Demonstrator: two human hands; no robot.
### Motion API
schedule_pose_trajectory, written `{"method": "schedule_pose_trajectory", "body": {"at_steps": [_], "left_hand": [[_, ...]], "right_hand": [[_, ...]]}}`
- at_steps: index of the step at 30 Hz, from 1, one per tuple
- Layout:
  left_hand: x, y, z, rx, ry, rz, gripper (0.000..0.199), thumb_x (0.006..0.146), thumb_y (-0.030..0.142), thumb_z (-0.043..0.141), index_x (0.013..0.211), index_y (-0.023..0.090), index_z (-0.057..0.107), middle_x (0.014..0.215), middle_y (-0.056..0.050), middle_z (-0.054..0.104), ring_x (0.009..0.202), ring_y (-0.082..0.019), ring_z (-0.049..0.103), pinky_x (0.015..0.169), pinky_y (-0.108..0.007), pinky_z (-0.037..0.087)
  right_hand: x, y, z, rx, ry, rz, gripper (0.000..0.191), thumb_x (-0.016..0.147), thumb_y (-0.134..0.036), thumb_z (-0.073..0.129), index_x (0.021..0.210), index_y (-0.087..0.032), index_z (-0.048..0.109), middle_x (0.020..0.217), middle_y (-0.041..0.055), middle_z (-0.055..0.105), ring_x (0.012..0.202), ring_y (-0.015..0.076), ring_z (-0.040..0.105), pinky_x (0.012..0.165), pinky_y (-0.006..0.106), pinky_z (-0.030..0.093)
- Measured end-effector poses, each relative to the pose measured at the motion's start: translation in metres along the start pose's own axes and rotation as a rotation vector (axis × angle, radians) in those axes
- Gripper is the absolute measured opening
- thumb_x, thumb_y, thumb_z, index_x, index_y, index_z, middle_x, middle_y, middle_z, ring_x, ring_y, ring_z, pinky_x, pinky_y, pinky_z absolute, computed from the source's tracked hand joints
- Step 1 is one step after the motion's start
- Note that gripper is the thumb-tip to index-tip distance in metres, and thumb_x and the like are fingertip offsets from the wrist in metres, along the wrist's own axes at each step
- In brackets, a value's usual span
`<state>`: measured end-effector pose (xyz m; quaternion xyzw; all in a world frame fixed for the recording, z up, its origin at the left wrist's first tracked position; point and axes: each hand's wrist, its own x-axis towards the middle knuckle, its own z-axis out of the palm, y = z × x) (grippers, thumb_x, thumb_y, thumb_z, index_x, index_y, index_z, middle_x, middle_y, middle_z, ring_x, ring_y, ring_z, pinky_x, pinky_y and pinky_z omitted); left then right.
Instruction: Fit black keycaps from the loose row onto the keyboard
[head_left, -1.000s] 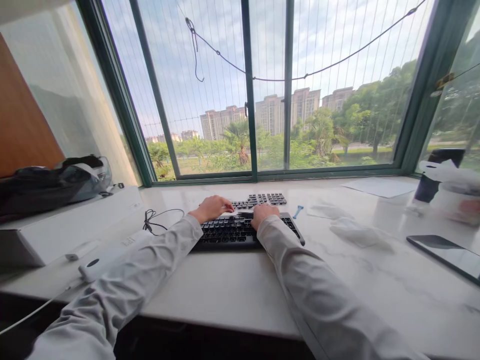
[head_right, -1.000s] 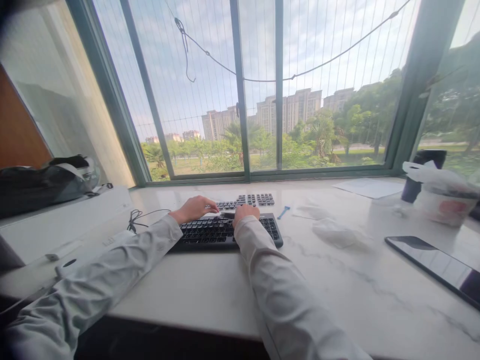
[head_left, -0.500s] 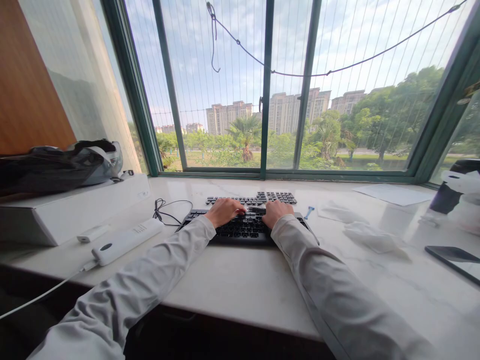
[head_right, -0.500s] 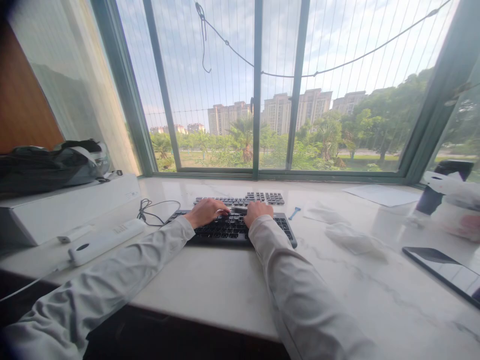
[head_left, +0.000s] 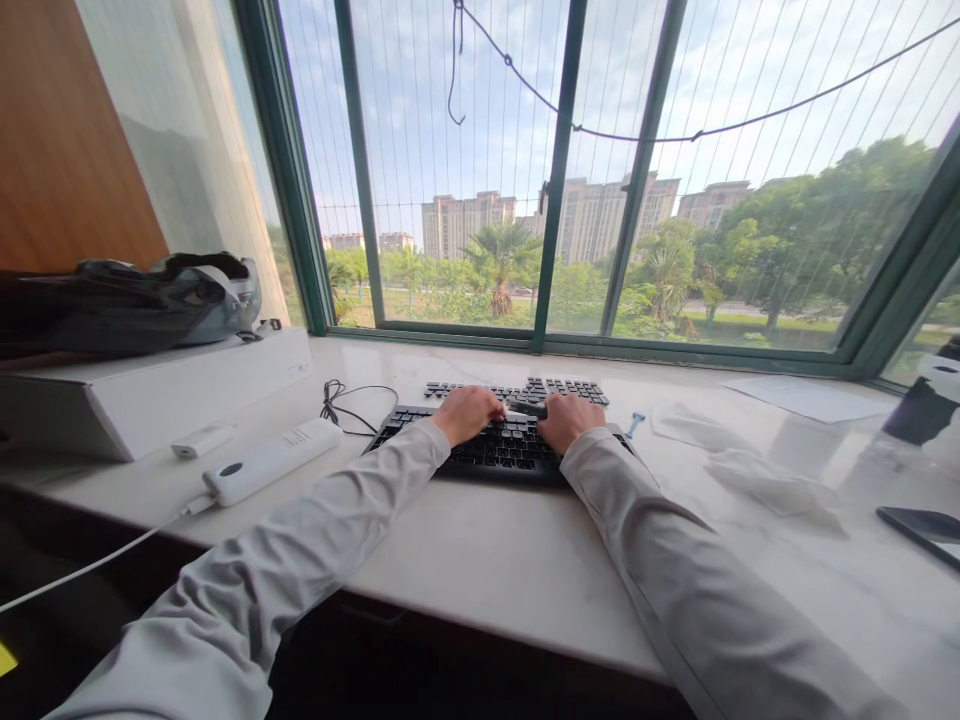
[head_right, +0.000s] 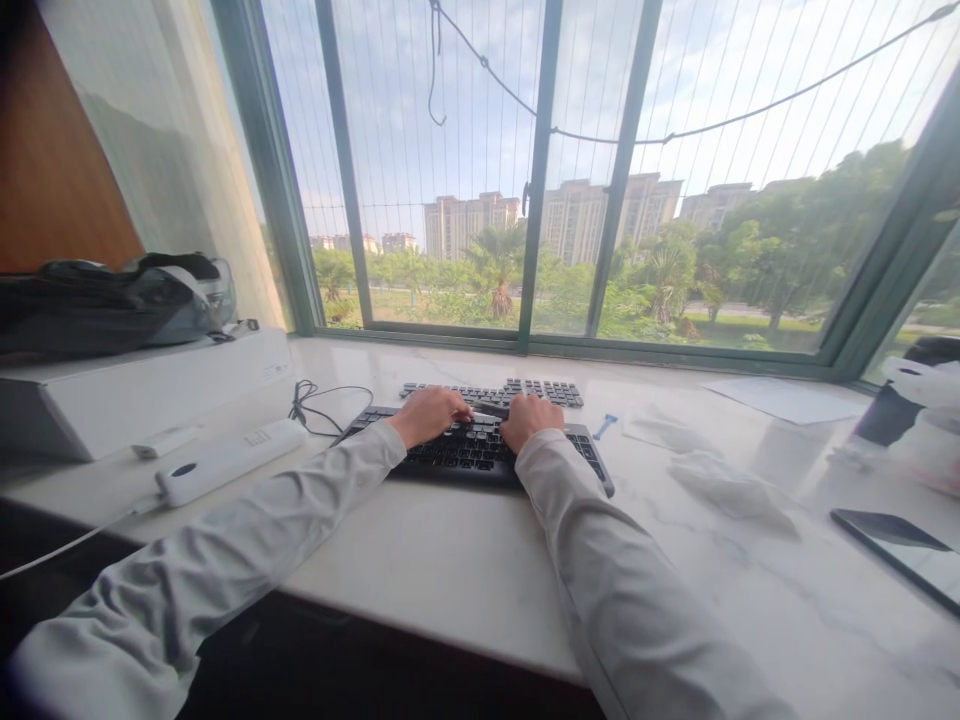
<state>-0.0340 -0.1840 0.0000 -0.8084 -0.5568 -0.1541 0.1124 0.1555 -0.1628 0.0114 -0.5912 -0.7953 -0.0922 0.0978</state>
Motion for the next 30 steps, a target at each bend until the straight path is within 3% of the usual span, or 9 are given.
{"method": "schedule_pose_trajectory", "body": {"at_steps": [6,13,30], "left_hand": [[-0.0001,0.0029,-0.0004,0.092,0.015,0.009,0.028,0.089,0.035,0.048,0.092,0.02,0.072,0.093,-0.009,0.07,0.086,-0.024,0.065,0.076,-0.032,0.047],[-0.0019,0.0032,-0.0039,0.057,0.027,0.032,0.026,0.09,0.032,0.047,0.09,0.024,0.072,0.097,-0.005,0.07,0.088,-0.021,0.064,0.077,-0.029,0.046],[-0.0012,0.0037,-0.0021,0.036,0.0,0.01,0.028,0.089,0.035,0.048,0.089,0.024,0.073,0.096,-0.006,0.069,0.084,-0.021,0.064,0.075,-0.029,0.046]], "right_hand": [[-0.0015,-0.0047,-0.0009,0.019,0.017,0.028,0.032,0.077,-0.03,0.049,0.101,-0.019,0.066,0.098,0.0144,0.065,0.094,0.0279,0.061,0.078,0.039,0.044],[-0.001,-0.0028,-0.0009,0.016,0.019,0.019,0.029,0.076,-0.032,0.05,0.097,-0.019,0.066,0.096,0.0131,0.066,0.092,0.0286,0.062,0.075,0.039,0.045],[-0.0023,-0.0054,-0.001,0.067,0.09,0.048,0.029,0.077,-0.034,0.05,0.097,-0.021,0.067,0.096,0.0115,0.066,0.091,0.027,0.061,0.077,0.037,0.044]]}}
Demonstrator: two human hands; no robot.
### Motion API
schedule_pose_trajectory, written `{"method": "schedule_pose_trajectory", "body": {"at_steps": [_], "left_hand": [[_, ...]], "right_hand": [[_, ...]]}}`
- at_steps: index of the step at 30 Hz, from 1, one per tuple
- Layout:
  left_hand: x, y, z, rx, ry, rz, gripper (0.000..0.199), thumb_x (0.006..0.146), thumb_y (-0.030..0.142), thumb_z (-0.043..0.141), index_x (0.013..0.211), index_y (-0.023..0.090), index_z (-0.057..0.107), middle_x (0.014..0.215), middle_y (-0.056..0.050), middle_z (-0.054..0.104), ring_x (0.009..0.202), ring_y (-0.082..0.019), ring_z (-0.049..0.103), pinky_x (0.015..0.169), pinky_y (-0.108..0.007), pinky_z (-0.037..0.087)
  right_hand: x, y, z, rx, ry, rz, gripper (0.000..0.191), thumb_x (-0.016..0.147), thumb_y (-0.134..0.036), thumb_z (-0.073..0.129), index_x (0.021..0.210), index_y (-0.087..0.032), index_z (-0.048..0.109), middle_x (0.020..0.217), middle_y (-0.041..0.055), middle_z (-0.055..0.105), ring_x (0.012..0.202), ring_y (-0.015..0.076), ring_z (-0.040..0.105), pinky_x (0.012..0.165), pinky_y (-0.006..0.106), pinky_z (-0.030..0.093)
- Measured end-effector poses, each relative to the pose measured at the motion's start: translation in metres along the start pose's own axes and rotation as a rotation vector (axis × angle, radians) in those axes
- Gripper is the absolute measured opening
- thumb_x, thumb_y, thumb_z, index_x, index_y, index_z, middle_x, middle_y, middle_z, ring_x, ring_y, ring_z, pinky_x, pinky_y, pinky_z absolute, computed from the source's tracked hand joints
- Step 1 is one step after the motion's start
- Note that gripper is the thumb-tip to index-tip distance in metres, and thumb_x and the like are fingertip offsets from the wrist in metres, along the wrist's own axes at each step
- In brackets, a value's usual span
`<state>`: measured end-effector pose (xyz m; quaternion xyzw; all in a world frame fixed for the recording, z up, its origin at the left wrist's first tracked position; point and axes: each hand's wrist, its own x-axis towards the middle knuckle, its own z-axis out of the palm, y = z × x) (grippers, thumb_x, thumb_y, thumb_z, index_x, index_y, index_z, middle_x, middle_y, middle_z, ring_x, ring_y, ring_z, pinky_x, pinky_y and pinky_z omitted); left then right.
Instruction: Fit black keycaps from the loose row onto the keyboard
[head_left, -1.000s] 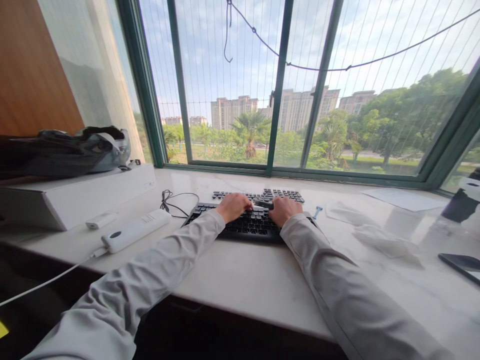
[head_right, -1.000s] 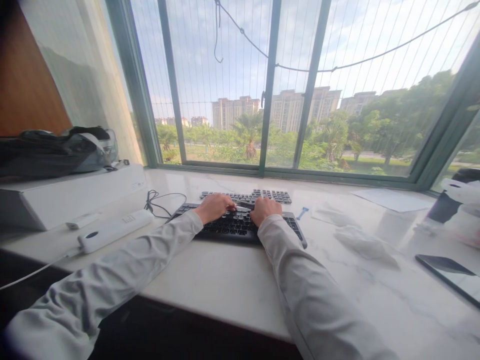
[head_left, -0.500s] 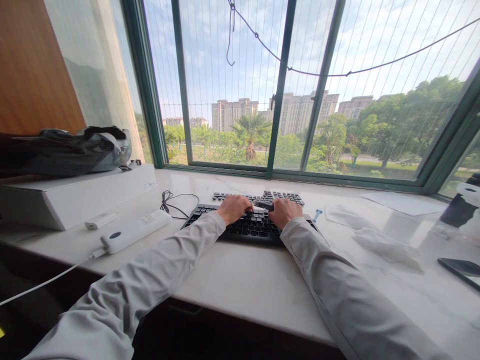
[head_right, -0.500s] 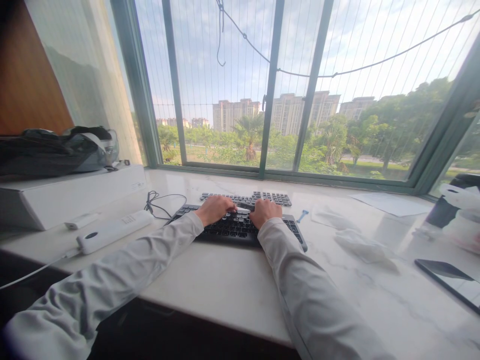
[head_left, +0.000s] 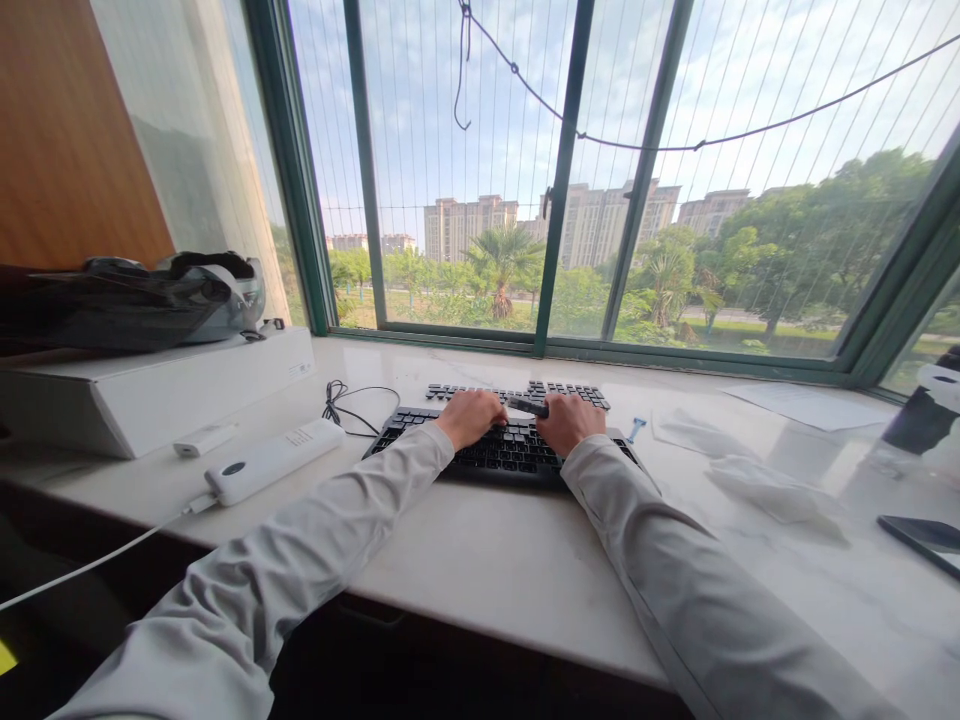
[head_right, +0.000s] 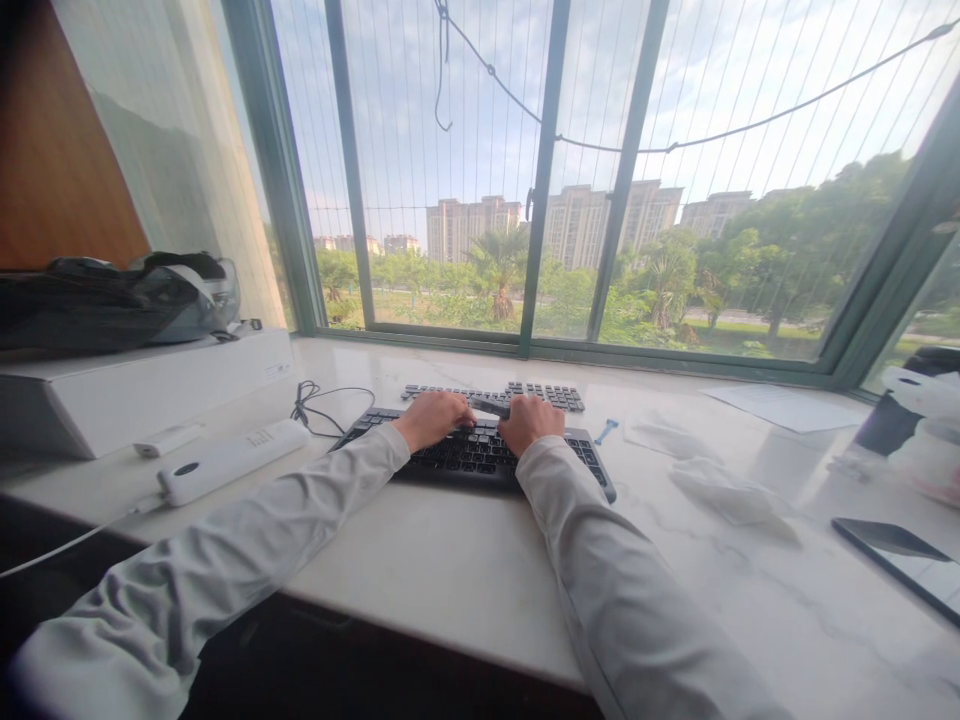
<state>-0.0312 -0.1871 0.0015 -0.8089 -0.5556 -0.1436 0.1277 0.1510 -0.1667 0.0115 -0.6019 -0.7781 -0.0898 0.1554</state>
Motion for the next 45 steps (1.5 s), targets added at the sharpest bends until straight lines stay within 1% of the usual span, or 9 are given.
{"method": "schedule_pose_trajectory", "body": {"at_steps": [6,9,12,14,17,22,28,38,45], "left_hand": [[-0.002,-0.005,0.002,-0.035,0.016,0.018,0.024,0.088,0.032,0.05,0.095,0.03,0.073,0.102,-0.002,0.069,0.086,-0.019,0.064,0.075,-0.026,0.045],[-0.003,-0.009,0.002,-0.057,0.055,0.019,0.024,0.089,0.032,0.049,0.097,0.031,0.072,0.102,0.0,0.069,0.088,-0.019,0.064,0.074,-0.026,0.045],[-0.005,-0.008,-0.001,-0.104,0.107,0.029,0.025,0.089,0.035,0.049,0.099,0.032,0.071,0.101,0.001,0.069,0.088,-0.018,0.063,0.073,-0.025,0.044],[-0.007,-0.005,-0.005,-0.152,0.119,0.048,0.024,0.088,0.04,0.051,0.095,0.031,0.072,0.098,0.001,0.07,0.087,-0.017,0.063,0.072,-0.025,0.044],[-0.01,0.0,-0.008,-0.242,0.107,0.077,0.027,0.081,0.049,0.058,0.087,0.029,0.074,0.094,0.0,0.071,0.086,-0.017,0.063,0.07,-0.024,0.043],[-0.011,0.005,-0.007,-0.359,0.075,0.051,0.035,0.071,0.059,0.063,0.081,0.027,0.075,0.088,0.001,0.072,0.083,-0.017,0.063,0.071,-0.024,0.043],[-0.009,0.004,-0.001,-0.473,0.057,0.07,0.034,0.067,0.054,0.069,0.084,0.025,0.076,0.084,0.001,0.071,0.074,-0.014,0.062,0.069,-0.022,0.042],[-0.003,0.0,0.001,-0.613,-0.09,0.042,0.033,0.066,0.045,0.071,0.089,0.021,0.076,0.077,-0.001,0.07,0.072,-0.014,0.061,0.067,-0.022,0.041],[-0.001,-0.002,0.004,-0.633,-0.104,0.033,0.035,0.065,0.044,0.072,0.091,0.02,0.076,0.077,-0.001,0.069,0.073,-0.015,0.061,0.068,-0.022,0.041]], "right_hand": [[0.005,0.004,0.005,0.321,0.035,0.052,0.031,0.081,-0.043,0.045,0.085,-0.023,0.068,0.086,0.0079,0.068,0.085,0.0234,0.061,0.073,0.031,0.042],[0.011,0.003,0.012,0.682,0.084,0.053,0.04,0.083,-0.05,0.04,0.073,-0.019,0.063,0.069,0.0052,0.062,0.071,0.0195,0.058,0.066,0.028,0.041],[0.015,-0.002,0.019,1.138,0.099,0.098,0.042,0.081,-0.057,0.039,0.066,-0.021,0.051,0.048,-0.0022,0.041,0.05,0.0144,0.044,0.053,0.026,0.038],[0.016,-0.005,0.023,1.425,0.085,0.094,0.039,0.08,-0.057,0.043,0.064,-0.022,0.042,0.046,-0.0065,0.028,0.044,0.0114,0.035,0.047,0.025,0.034],[0.016,-0.008,0.024,1.669,0.05,0.069,0.037,0.08,-0.052,0.049,0.062,-0.022,0.037,0.05,-0.0073,0.028,0.044,0.0087,0.032,0.046,0.022,0.034],[0.017,-0.007,0.025,1.843,0.043,0.139,0.039,0.077,-0.049,0.059,0.06,-0.02,0.038,0.053,-0.0066,0.033,0.046,0.0066,0.034,0.044,0.019,0.033],[0.013,-0.017,0.026,2.06,0.002,0.23,0.046,0.07,-0.054,0.068,0.058,-0.019,0.041,0.051,-0.0069,0.033,0.045,0.0058,0.033,0.038,0.018,0.031],[0.007,-0.023,0.023,2.17,-0.095,0.25,0.043,0.072,-0.047,0.069,0.055,-0.019,0.04,0.048,-0.0061,0.034,0.044,0.0062,0.034,0.037,0.019,0.029],[0.006,-0.026,0.023,2.246,-0.09,0.275,0.037,0.075,-0.035,0.067,0.056,-0.018,0.041,0.049,-0.0061,0.035,0.044,0.0055,0.034,0.039,0.019,0.031]]}}
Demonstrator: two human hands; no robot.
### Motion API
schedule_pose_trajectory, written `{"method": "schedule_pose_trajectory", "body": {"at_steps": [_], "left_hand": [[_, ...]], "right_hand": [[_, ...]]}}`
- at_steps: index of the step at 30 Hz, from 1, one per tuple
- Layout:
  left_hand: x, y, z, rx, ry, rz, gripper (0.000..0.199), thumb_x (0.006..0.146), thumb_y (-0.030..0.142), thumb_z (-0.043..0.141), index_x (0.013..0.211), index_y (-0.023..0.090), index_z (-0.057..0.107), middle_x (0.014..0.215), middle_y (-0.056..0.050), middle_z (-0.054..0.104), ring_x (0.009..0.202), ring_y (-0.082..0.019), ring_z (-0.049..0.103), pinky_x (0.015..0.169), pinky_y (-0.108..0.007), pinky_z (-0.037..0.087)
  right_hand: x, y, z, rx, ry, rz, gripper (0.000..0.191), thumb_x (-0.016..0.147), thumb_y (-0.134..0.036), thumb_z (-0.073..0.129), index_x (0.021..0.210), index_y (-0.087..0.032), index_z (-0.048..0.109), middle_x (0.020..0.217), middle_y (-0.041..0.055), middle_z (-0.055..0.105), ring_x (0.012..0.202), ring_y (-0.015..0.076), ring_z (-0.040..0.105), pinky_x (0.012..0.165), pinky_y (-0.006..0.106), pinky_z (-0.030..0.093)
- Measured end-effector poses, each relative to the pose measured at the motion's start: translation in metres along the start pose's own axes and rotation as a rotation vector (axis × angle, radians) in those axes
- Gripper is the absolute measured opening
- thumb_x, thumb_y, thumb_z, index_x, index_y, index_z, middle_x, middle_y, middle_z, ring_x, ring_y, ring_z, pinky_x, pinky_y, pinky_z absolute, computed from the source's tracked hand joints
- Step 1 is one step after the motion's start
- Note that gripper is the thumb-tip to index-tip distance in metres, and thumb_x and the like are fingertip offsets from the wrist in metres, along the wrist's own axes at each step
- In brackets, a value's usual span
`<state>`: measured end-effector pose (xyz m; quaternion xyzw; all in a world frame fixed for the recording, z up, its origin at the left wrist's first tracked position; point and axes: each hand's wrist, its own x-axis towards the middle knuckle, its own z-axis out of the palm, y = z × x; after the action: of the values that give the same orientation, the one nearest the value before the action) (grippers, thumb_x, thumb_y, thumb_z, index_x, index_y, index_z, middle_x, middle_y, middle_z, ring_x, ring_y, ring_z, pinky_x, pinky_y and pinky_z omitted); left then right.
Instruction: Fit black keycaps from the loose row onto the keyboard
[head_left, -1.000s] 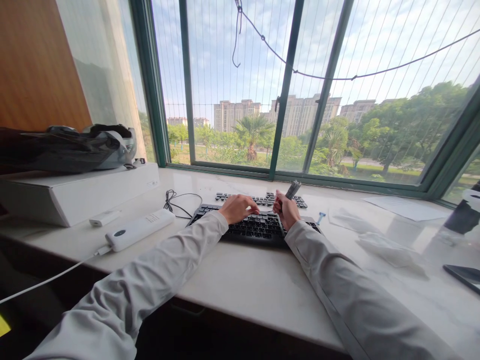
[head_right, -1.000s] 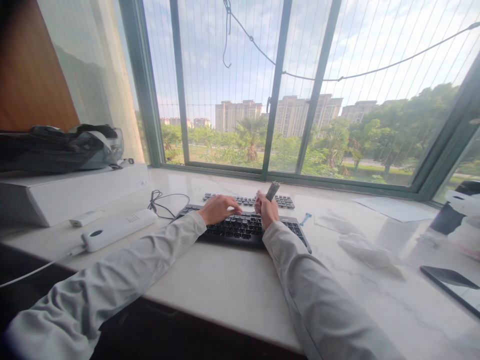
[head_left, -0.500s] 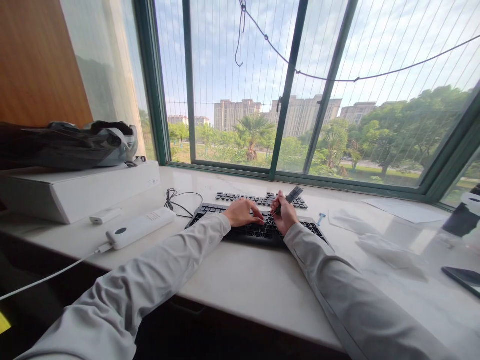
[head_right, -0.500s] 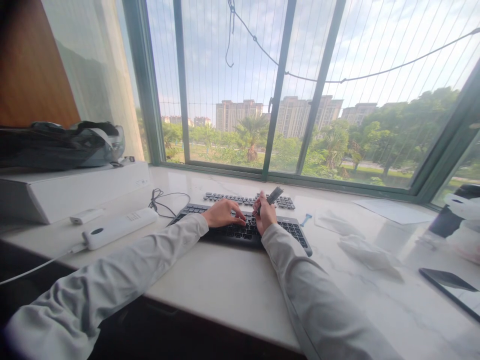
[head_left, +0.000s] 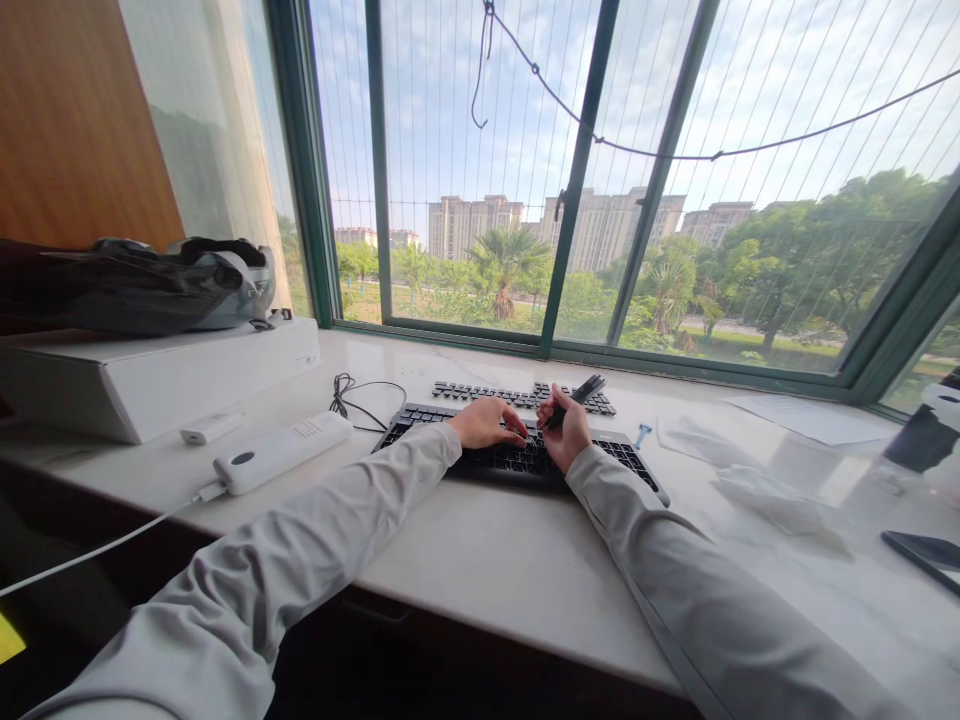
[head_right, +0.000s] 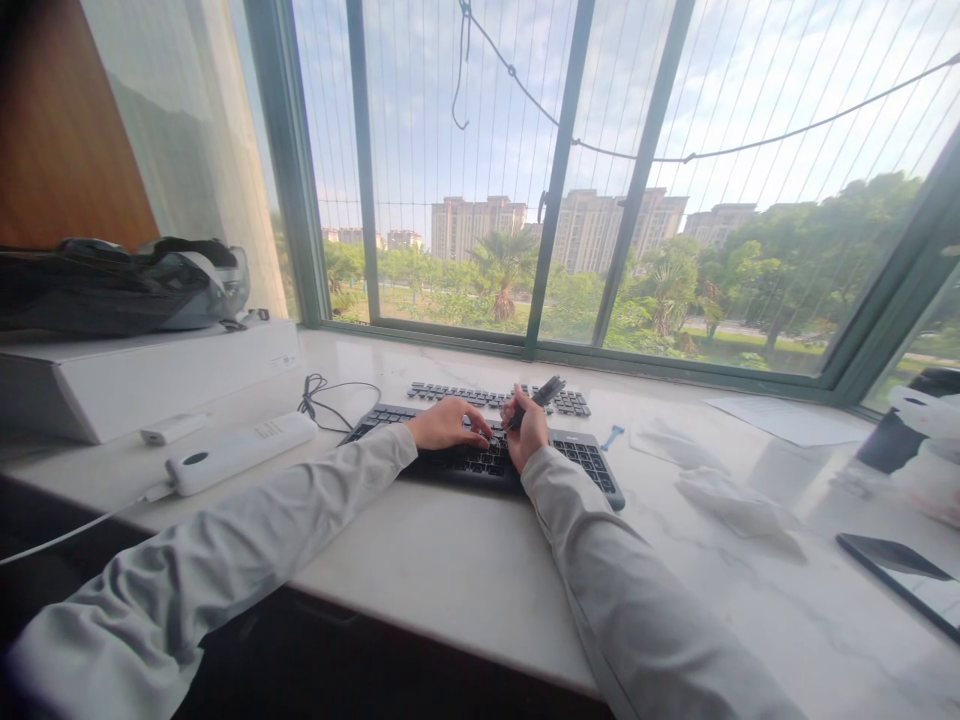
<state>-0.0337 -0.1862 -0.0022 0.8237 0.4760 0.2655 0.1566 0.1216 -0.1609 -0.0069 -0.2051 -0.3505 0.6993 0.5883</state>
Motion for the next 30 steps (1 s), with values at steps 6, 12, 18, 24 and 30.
{"method": "schedule_pose_trajectory", "body": {"at_steps": [6,12,18,24,30], "left_hand": [[0.0,-0.001,0.001,-0.04,-0.002,0.011,0.034,0.065,0.042,0.073,0.09,0.019,0.076,0.078,-0.002,0.071,0.075,-0.015,0.061,0.07,-0.022,0.042],[0.0,-0.003,0.0,-0.037,0.001,0.023,0.032,0.065,0.041,0.072,0.089,0.02,0.076,0.079,-0.002,0.071,0.076,-0.015,0.061,0.072,-0.023,0.042],[0.001,-0.004,0.001,-0.036,0.01,0.026,0.032,0.065,0.042,0.072,0.089,0.021,0.076,0.078,-0.001,0.07,0.075,-0.015,0.061,0.071,-0.022,0.042],[0.0,-0.003,0.0,-0.041,0.01,0.014,0.032,0.065,0.042,0.072,0.089,0.021,0.076,0.076,-0.001,0.07,0.074,-0.015,0.061,0.072,-0.022,0.042],[-0.002,0.0,-0.001,-0.049,0.011,0.0,0.032,0.064,0.041,0.072,0.089,0.021,0.076,0.075,-0.001,0.07,0.073,-0.015,0.06,0.069,-0.022,0.041]], "right_hand": [[0.002,0.001,-0.001,0.022,0.021,-0.005,0.036,0.078,-0.033,0.064,0.057,-0.018,0.039,0.048,-0.0064,0.036,0.042,0.0053,0.034,0.038,0.019,0.031],[0.005,-0.001,-0.004,0.08,0.098,0.065,0.03,0.083,-0.025,0.057,0.059,-0.018,0.04,0.047,-0.0063,0.038,0.04,0.0047,0.034,0.037,0.017,0.032],[0.008,0.003,-0.006,-0.007,0.11,0.044,0.031,0.081,-0.026,0.058,0.058,-0.019,0.039,0.044,-0.0062,0.036,0.04,0.0057,0.034,0.036,0.018,0.031],[0.01,0.009,-0.006,-0.07,0.108,0.009,0.031,0.079,-0.026,0.058,0.056,-0.019,0.038,0.044,-0.0062,0.035,0.04,0.0054,0.032,0.035,0.018,0.028],[0.014,0.016,-0.005,-0.112,0.07,-0.08,0.035,0.072,-0.034,0.067,0.056,-0.02,0.039,0.045,-0.0074,0.033,0.041,0.0054,0.031,0.036,0.019,0.027]]}}
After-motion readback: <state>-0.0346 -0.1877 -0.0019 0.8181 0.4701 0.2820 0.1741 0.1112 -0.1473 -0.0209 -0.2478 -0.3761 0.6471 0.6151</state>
